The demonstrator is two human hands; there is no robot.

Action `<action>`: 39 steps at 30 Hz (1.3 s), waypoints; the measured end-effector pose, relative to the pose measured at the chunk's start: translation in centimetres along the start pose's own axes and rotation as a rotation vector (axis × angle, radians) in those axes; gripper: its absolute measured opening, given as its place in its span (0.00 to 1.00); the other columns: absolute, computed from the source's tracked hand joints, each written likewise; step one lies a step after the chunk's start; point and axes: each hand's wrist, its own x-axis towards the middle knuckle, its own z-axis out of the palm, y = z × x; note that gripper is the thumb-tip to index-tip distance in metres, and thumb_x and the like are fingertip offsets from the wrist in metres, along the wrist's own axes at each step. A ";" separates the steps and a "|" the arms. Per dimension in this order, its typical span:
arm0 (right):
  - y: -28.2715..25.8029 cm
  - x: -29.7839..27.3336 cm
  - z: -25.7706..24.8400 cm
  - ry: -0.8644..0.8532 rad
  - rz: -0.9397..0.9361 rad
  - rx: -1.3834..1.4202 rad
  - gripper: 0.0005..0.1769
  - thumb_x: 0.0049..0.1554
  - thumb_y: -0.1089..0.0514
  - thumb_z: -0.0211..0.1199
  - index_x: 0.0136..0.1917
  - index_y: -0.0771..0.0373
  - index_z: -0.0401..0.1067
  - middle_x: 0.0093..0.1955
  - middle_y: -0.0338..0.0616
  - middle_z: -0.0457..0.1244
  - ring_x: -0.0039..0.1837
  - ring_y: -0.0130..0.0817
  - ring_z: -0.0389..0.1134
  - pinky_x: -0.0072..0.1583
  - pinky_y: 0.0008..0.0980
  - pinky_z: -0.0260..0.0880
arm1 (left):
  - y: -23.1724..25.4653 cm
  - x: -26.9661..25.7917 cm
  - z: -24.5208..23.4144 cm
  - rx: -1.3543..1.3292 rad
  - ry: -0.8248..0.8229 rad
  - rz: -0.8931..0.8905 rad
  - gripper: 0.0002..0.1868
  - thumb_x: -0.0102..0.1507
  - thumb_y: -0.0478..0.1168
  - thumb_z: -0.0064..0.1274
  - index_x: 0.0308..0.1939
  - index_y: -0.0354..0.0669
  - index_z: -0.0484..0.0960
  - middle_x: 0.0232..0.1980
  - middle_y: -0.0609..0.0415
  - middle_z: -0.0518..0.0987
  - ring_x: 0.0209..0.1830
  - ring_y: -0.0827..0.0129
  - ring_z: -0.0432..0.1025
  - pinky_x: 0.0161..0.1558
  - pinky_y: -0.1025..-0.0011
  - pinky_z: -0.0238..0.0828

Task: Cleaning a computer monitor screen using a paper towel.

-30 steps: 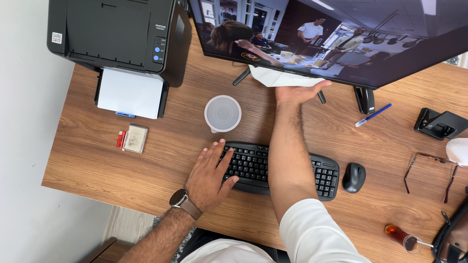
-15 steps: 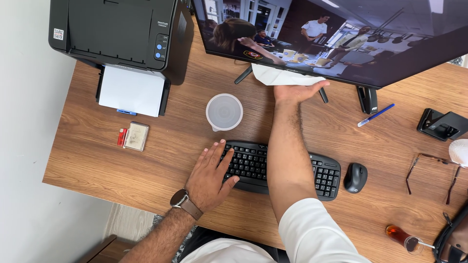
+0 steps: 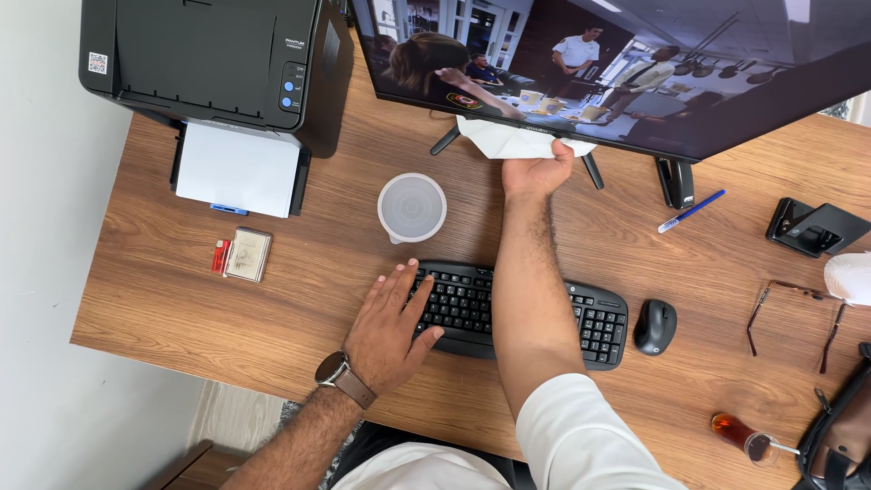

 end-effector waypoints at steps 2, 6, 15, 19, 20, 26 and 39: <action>0.0 -0.1 -0.4 0.028 0.009 -0.009 0.44 0.48 0.57 0.50 0.77 0.65 0.51 0.75 0.58 0.54 0.78 0.54 0.55 0.78 0.61 0.53 | 0.0 -0.1 0.1 0.002 -0.003 -0.001 0.37 0.68 0.57 0.45 0.73 0.37 0.62 0.79 0.35 0.53 0.79 0.47 0.50 0.75 0.47 0.43; 0.0 0.3 -2.4 0.085 0.001 -0.053 0.39 0.53 0.61 0.44 0.78 0.67 0.50 0.75 0.59 0.54 0.78 0.53 0.55 0.76 0.59 0.58 | -0.1 -0.2 0.2 0.002 -0.014 -0.008 0.37 0.69 0.58 0.45 0.73 0.37 0.61 0.79 0.35 0.53 0.79 0.47 0.50 0.75 0.47 0.43; 0.5 -2.9 -4.1 0.155 -0.065 -0.187 0.36 0.56 0.62 0.39 0.78 0.65 0.50 0.76 0.56 0.55 0.77 0.52 0.57 0.75 0.58 0.60 | 0.0 -0.3 -0.3 -0.027 -0.009 0.012 0.37 0.69 0.58 0.44 0.74 0.36 0.61 0.79 0.34 0.53 0.79 0.46 0.50 0.75 0.47 0.42; 0.3 -4.0 -4.8 0.168 -0.052 -0.194 0.36 0.56 0.61 0.40 0.77 0.65 0.53 0.75 0.55 0.56 0.77 0.52 0.58 0.75 0.58 0.61 | -0.2 -0.4 -0.2 -0.037 -0.010 0.011 0.37 0.69 0.58 0.44 0.74 0.36 0.61 0.79 0.34 0.53 0.79 0.45 0.50 0.75 0.47 0.41; 0.4 -4.2 -4.7 0.167 -0.051 -0.196 0.36 0.56 0.61 0.40 0.77 0.65 0.53 0.75 0.55 0.56 0.77 0.52 0.58 0.75 0.58 0.61 | -0.2 -0.5 -0.3 -0.038 -0.008 0.010 0.37 0.69 0.58 0.44 0.74 0.36 0.61 0.79 0.34 0.53 0.79 0.45 0.50 0.75 0.47 0.41; 1.4 -4.2 -4.5 0.204 -0.047 -0.213 0.34 0.57 0.61 0.39 0.77 0.65 0.53 0.74 0.56 0.57 0.76 0.53 0.59 0.74 0.59 0.62 | -0.6 -0.9 -0.2 -0.051 0.022 0.017 0.37 0.69 0.57 0.43 0.74 0.36 0.61 0.79 0.33 0.53 0.79 0.45 0.50 0.75 0.47 0.42; 4.9 -4.2 2.2 -0.027 -0.004 -0.111 0.49 0.60 0.24 0.41 0.79 0.61 0.51 0.77 0.52 0.54 0.77 0.50 0.56 0.76 0.55 0.56 | -1.7 -1.1 -0.8 -0.054 0.023 -0.024 0.37 0.70 0.58 0.42 0.74 0.36 0.61 0.79 0.34 0.54 0.79 0.46 0.50 0.75 0.47 0.42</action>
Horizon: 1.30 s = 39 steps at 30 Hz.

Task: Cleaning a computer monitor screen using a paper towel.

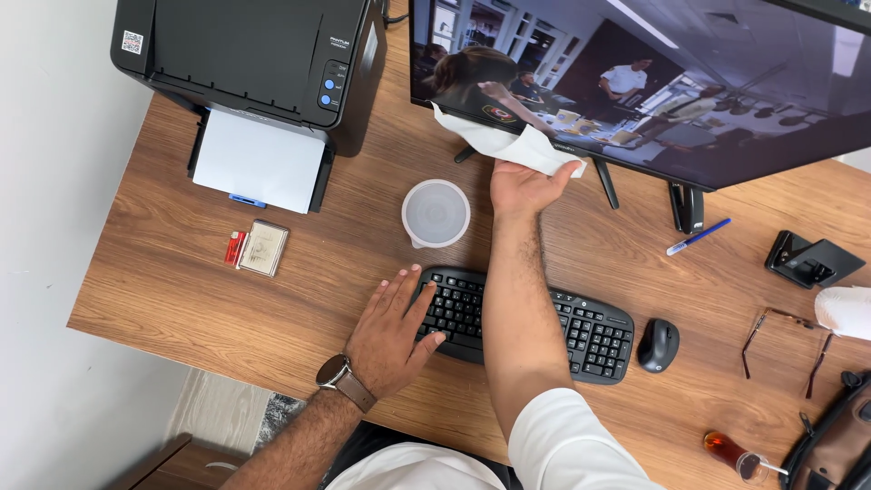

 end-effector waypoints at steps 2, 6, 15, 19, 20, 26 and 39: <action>0.4 0.2 -0.1 0.003 0.008 0.017 0.49 0.60 0.23 0.41 0.78 0.61 0.51 0.76 0.53 0.54 0.77 0.51 0.56 0.76 0.55 0.56 | 0.0 0.0 -0.2 -0.009 -0.010 0.000 0.37 0.69 0.58 0.42 0.74 0.36 0.61 0.79 0.34 0.54 0.79 0.46 0.50 0.75 0.47 0.42; 0.6 0.4 -0.6 -0.047 0.077 -0.010 0.48 0.61 0.24 0.41 0.79 0.61 0.52 0.77 0.52 0.55 0.77 0.50 0.56 0.77 0.55 0.56 | -0.1 0.2 -0.3 -0.037 -0.007 0.014 0.37 0.69 0.58 0.43 0.73 0.35 0.61 0.79 0.34 0.54 0.79 0.45 0.50 0.75 0.47 0.42; -1.1 0.9 0.1 -0.083 -0.069 0.014 0.51 0.58 0.20 0.43 0.81 0.56 0.51 0.78 0.50 0.53 0.79 0.49 0.53 0.78 0.55 0.54 | -0.3 0.7 -0.3 -0.030 -0.005 0.021 0.37 0.69 0.57 0.44 0.74 0.35 0.61 0.79 0.34 0.54 0.79 0.45 0.50 0.75 0.47 0.42; -0.9 0.9 0.7 -0.043 -0.134 -0.009 0.54 0.55 0.19 0.45 0.81 0.54 0.49 0.79 0.50 0.50 0.80 0.50 0.51 0.78 0.57 0.52 | -0.5 0.7 -0.2 -0.020 -0.010 0.014 0.37 0.69 0.58 0.43 0.74 0.36 0.61 0.79 0.35 0.54 0.79 0.46 0.50 0.75 0.47 0.42; -0.6 1.0 0.7 -0.041 -0.133 -0.008 0.54 0.55 0.19 0.45 0.81 0.54 0.49 0.79 0.50 0.50 0.80 0.50 0.51 0.78 0.57 0.52 | -0.6 0.6 -0.2 -0.019 -0.011 0.012 0.37 0.69 0.58 0.43 0.74 0.36 0.61 0.79 0.35 0.54 0.79 0.46 0.50 0.75 0.47 0.42; 0.5 0.6 0.3 -0.119 -0.098 -0.044 0.55 0.56 0.19 0.46 0.81 0.57 0.48 0.79 0.51 0.50 0.81 0.49 0.51 0.79 0.54 0.54 | -0.4 0.4 -0.3 -0.029 -0.020 0.008 0.37 0.69 0.58 0.42 0.74 0.36 0.60 0.79 0.34 0.54 0.79 0.45 0.50 0.75 0.47 0.42; 2.5 0.8 1.1 -0.066 0.050 -0.093 0.65 0.45 0.12 0.50 0.80 0.56 0.47 0.78 0.50 0.51 0.79 0.47 0.52 0.77 0.55 0.53 | -0.7 0.0 0.2 -0.016 -0.004 0.007 0.37 0.70 0.59 0.40 0.74 0.36 0.60 0.79 0.34 0.54 0.79 0.45 0.50 0.75 0.48 0.43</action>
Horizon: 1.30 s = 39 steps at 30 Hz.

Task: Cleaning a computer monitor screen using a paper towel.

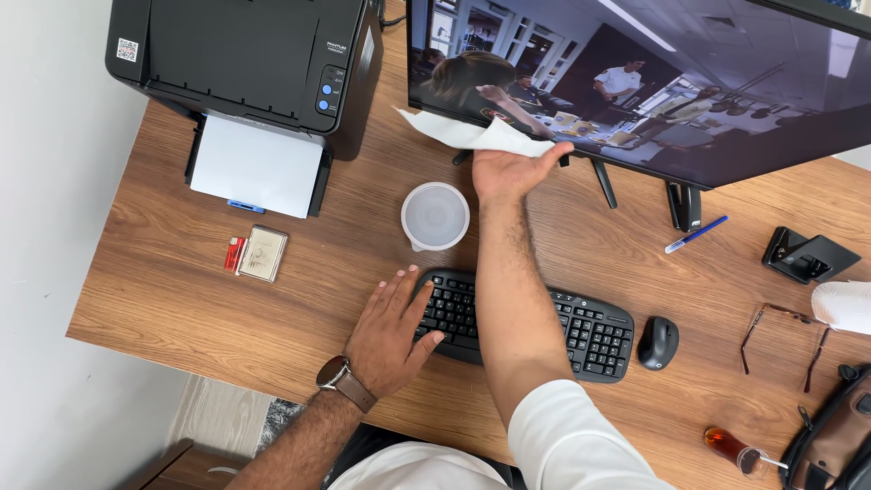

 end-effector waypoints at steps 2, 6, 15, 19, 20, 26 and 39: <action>0.0 0.0 0.0 0.015 0.023 -0.048 0.67 0.43 0.12 0.51 0.80 0.56 0.46 0.78 0.49 0.51 0.79 0.47 0.52 0.77 0.57 0.53 | 0.1 0.0 -0.1 -0.003 -0.003 0.004 0.37 0.70 0.59 0.40 0.74 0.36 0.60 0.79 0.34 0.54 0.79 0.45 0.50 0.75 0.48 0.43; -0.6 0.4 -0.4 0.018 0.053 -0.083 0.69 0.42 0.12 0.53 0.81 0.58 0.46 0.79 0.52 0.50 0.80 0.50 0.51 0.78 0.58 0.51 | 0.2 0.1 -0.3 -0.012 -0.009 -0.002 0.37 0.70 0.59 0.40 0.74 0.36 0.60 0.79 0.34 0.53 0.79 0.45 0.50 0.75 0.48 0.42; 2.5 -0.1 1.0 0.015 0.051 -0.077 0.69 0.41 0.11 0.54 0.81 0.57 0.46 0.80 0.49 0.48 0.81 0.49 0.48 0.79 0.60 0.47 | -0.2 0.0 0.0 0.009 0.000 -0.006 0.37 0.70 0.59 0.40 0.74 0.35 0.60 0.79 0.35 0.53 0.79 0.45 0.49 0.75 0.48 0.41; 3.5 -0.3 2.2 0.052 0.051 -0.056 0.69 0.41 0.10 0.52 0.80 0.55 0.46 0.81 0.48 0.47 0.82 0.48 0.47 0.80 0.60 0.46 | -0.4 -0.2 0.1 0.001 -0.007 -0.011 0.38 0.70 0.60 0.40 0.74 0.35 0.60 0.79 0.35 0.53 0.80 0.45 0.49 0.75 0.48 0.41; 3.6 -0.1 2.2 0.049 0.052 -0.058 0.69 0.41 0.10 0.52 0.80 0.55 0.46 0.81 0.48 0.47 0.82 0.48 0.47 0.80 0.60 0.46 | -0.4 -0.1 0.1 0.000 -0.004 -0.012 0.38 0.70 0.60 0.40 0.74 0.35 0.60 0.79 0.35 0.53 0.80 0.45 0.49 0.75 0.48 0.41; 4.3 0.6 1.9 0.078 0.034 -0.011 0.69 0.42 0.10 0.51 0.81 0.56 0.46 0.80 0.49 0.49 0.81 0.47 0.48 0.78 0.57 0.49 | -0.5 0.0 -0.1 -0.015 0.006 -0.022 0.38 0.70 0.60 0.39 0.74 0.35 0.60 0.79 0.34 0.53 0.79 0.45 0.49 0.75 0.48 0.41; 6.9 -0.1 2.5 0.114 0.042 -0.008 0.68 0.39 0.10 0.52 0.81 0.49 0.48 0.81 0.42 0.49 0.80 0.45 0.49 0.78 0.58 0.48 | -1.6 -0.4 -0.2 -0.035 0.030 -0.030 0.38 0.70 0.61 0.39 0.74 0.34 0.61 0.79 0.33 0.54 0.79 0.44 0.50 0.75 0.48 0.43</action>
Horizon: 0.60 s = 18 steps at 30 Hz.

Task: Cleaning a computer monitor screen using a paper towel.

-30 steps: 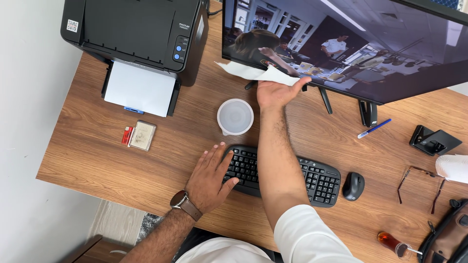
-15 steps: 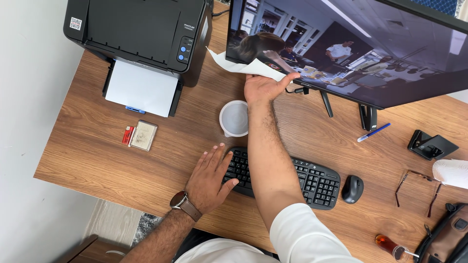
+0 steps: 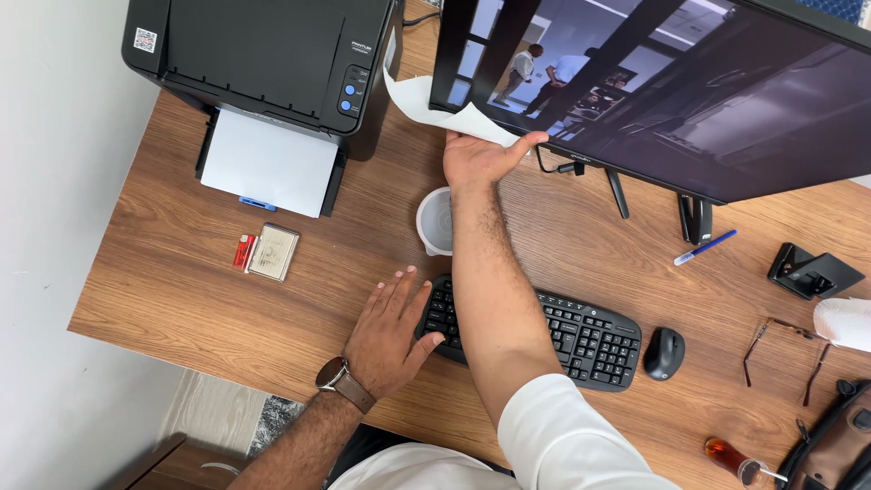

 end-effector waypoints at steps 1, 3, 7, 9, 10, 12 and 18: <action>0.3 0.0 0.0 0.013 0.011 0.000 0.69 0.38 0.09 0.52 0.81 0.49 0.48 0.81 0.42 0.48 0.80 0.45 0.48 0.78 0.60 0.47 | -0.1 -0.1 0.0 0.003 -0.007 -0.006 0.38 0.70 0.61 0.39 0.74 0.34 0.61 0.79 0.33 0.54 0.79 0.45 0.50 0.75 0.48 0.43; 0.7 -0.4 0.4 0.003 0.020 0.001 0.69 0.37 0.08 0.51 0.81 0.49 0.48 0.81 0.43 0.48 0.81 0.46 0.47 0.78 0.60 0.47 | -0.3 -0.2 0.0 0.008 -0.008 -0.016 0.39 0.70 0.61 0.39 0.74 0.35 0.61 0.79 0.33 0.54 0.79 0.45 0.50 0.75 0.48 0.43; 1.8 -1.3 1.7 -0.015 0.055 0.007 0.70 0.37 0.07 0.48 0.81 0.49 0.48 0.81 0.43 0.48 0.81 0.48 0.46 0.78 0.62 0.44 | -0.6 -0.5 0.0 0.007 -0.002 -0.034 0.38 0.70 0.62 0.39 0.74 0.36 0.61 0.79 0.33 0.54 0.79 0.45 0.50 0.75 0.47 0.43; 2.5 -1.3 1.4 -0.015 0.078 0.009 0.70 0.38 0.07 0.48 0.81 0.50 0.48 0.81 0.43 0.48 0.81 0.48 0.46 0.79 0.62 0.43 | -0.6 -0.5 0.1 0.008 0.000 -0.033 0.38 0.70 0.62 0.39 0.74 0.36 0.61 0.79 0.34 0.54 0.79 0.45 0.50 0.75 0.47 0.43; 2.8 -1.2 1.3 -0.015 0.100 0.012 0.70 0.38 0.07 0.47 0.81 0.50 0.48 0.82 0.43 0.47 0.82 0.48 0.45 0.79 0.62 0.42 | -0.6 -0.5 0.1 0.009 0.003 -0.033 0.38 0.70 0.61 0.39 0.74 0.36 0.61 0.79 0.34 0.54 0.79 0.45 0.50 0.75 0.47 0.43; 2.5 -1.6 1.8 -0.022 0.113 0.016 0.70 0.38 0.07 0.47 0.81 0.49 0.48 0.82 0.42 0.47 0.82 0.47 0.45 0.79 0.62 0.41 | -0.6 -0.4 0.1 0.007 0.007 -0.030 0.39 0.70 0.61 0.39 0.74 0.36 0.61 0.79 0.34 0.53 0.79 0.45 0.50 0.75 0.47 0.43; 1.4 -0.3 0.1 -0.126 0.062 0.115 0.69 0.41 0.08 0.50 0.81 0.53 0.49 0.82 0.42 0.47 0.82 0.46 0.46 0.80 0.57 0.40 | -0.9 -0.6 -0.4 -0.014 0.026 -0.057 0.38 0.70 0.61 0.40 0.74 0.36 0.61 0.80 0.34 0.53 0.80 0.46 0.50 0.75 0.47 0.43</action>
